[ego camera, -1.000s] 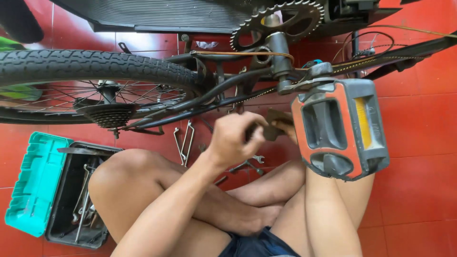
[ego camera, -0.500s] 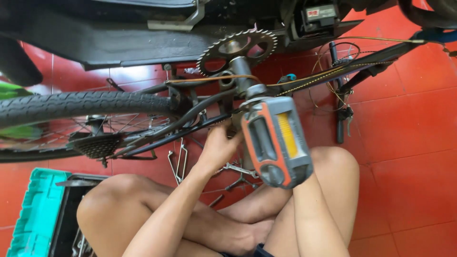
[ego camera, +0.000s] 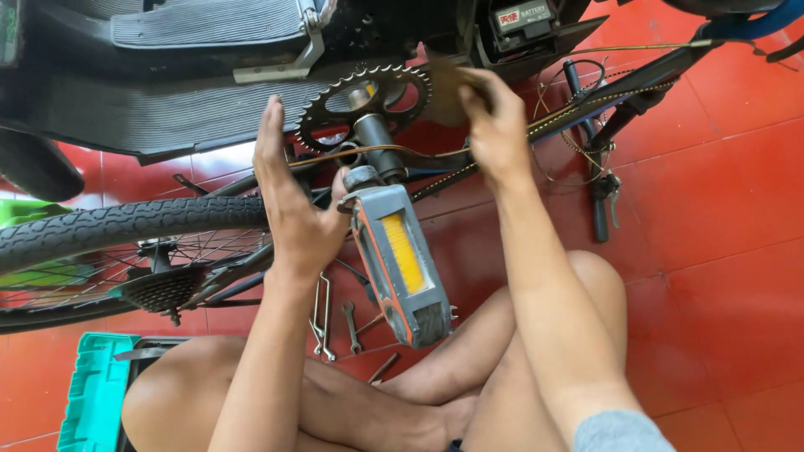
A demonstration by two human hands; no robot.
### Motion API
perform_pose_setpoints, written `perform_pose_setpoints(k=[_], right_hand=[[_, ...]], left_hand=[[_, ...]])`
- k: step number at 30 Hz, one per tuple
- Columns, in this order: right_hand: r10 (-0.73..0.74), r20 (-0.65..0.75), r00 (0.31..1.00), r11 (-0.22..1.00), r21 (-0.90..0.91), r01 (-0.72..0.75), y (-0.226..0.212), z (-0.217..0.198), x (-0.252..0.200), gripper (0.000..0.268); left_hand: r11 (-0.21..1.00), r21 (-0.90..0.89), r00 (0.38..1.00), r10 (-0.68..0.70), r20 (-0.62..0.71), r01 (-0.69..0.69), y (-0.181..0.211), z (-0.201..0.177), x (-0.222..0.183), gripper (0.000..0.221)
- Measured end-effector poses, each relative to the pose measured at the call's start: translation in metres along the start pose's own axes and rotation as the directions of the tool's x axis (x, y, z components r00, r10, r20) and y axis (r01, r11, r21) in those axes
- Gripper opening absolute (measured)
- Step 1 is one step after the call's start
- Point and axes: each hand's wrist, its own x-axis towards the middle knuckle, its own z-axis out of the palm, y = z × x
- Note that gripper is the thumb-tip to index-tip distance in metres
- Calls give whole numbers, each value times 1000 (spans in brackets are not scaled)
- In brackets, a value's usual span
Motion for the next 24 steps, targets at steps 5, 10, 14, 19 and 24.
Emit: perform_pose_setpoints(k=[5,10,14,19,24], right_hand=[[84,334,939,850,469,-242,-3,-1,12,33],[128,268,955,937,282,-204,16,9,1,26],[112,234,966,935,304,-182,12,11,-6,23],[81,227,970,985,127,-112,-25,10,-3,5],[111,40,993,946,301,-118,5,13,-9,19]], left_hand=[[994,-94,997,-58,52,63,-5,-3,11,68],[989,-146,998,-34,-47,26,-21,7,1,70],[986,-150,996,-75,-39,69,-21,10,-3,72],[979,-178,995,-95,13,96,-21,2,3,72],[821,-516,967,-246,70,246,-37,0,6,42]])
